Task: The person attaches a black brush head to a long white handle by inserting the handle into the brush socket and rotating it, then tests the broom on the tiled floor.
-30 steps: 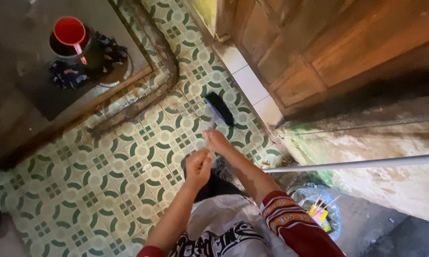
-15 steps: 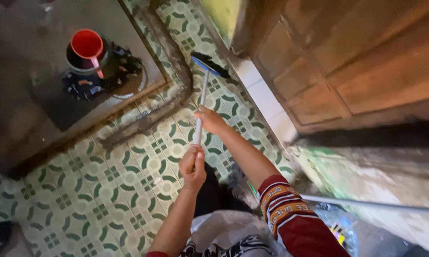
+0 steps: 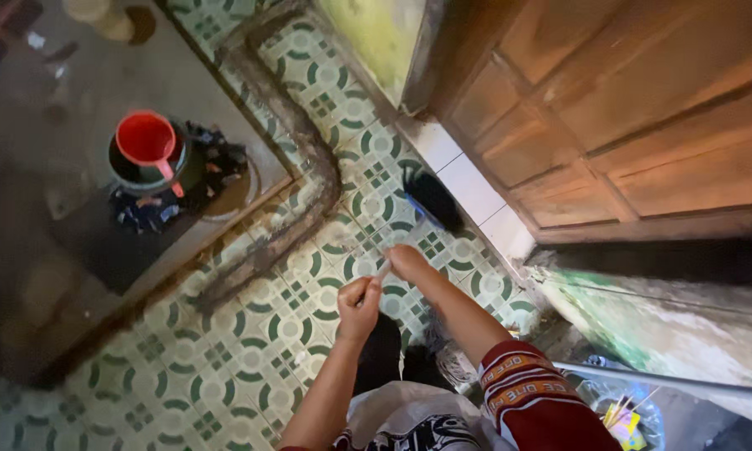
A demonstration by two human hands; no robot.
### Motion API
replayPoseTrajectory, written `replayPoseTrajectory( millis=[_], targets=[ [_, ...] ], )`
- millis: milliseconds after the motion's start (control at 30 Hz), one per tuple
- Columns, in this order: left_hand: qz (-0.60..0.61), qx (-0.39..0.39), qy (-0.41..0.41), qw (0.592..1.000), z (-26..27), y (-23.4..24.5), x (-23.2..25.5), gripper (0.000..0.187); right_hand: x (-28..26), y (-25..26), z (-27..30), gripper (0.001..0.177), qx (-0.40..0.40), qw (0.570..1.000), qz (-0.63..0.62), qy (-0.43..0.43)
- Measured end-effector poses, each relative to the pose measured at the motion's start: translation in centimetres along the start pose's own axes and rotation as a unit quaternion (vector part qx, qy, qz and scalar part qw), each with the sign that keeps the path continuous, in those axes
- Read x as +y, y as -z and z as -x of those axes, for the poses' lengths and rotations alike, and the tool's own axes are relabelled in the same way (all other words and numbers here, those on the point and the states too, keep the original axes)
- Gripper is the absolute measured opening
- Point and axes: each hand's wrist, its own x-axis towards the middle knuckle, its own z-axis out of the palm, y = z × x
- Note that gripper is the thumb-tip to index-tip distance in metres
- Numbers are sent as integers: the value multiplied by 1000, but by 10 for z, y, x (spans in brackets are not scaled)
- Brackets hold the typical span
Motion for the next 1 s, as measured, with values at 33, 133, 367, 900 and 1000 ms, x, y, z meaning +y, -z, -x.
replayPoseTrajectory(
  millis=[33,133,367,900,1000],
  targets=[
    [7,-8,-3,1000,-7,6,7,35,-5,5,1,13,-23,1000,-6,-15],
    [5,-41,-25,999,-14,14,39,30,-16,8,7,9,-6,999,-13,-34],
    [71,-121,-201,970,-17,16,116,25,-17,17,-6,8,134,991,0,-1],
    [20,-185,-117,976,40,-22,91,31,-17,-5,100,17,156,981,-109,-37],
    [100,-216,-141,961,42,-40,126,34,-20,43,136,15,204,969,-124,-56]
  ],
)
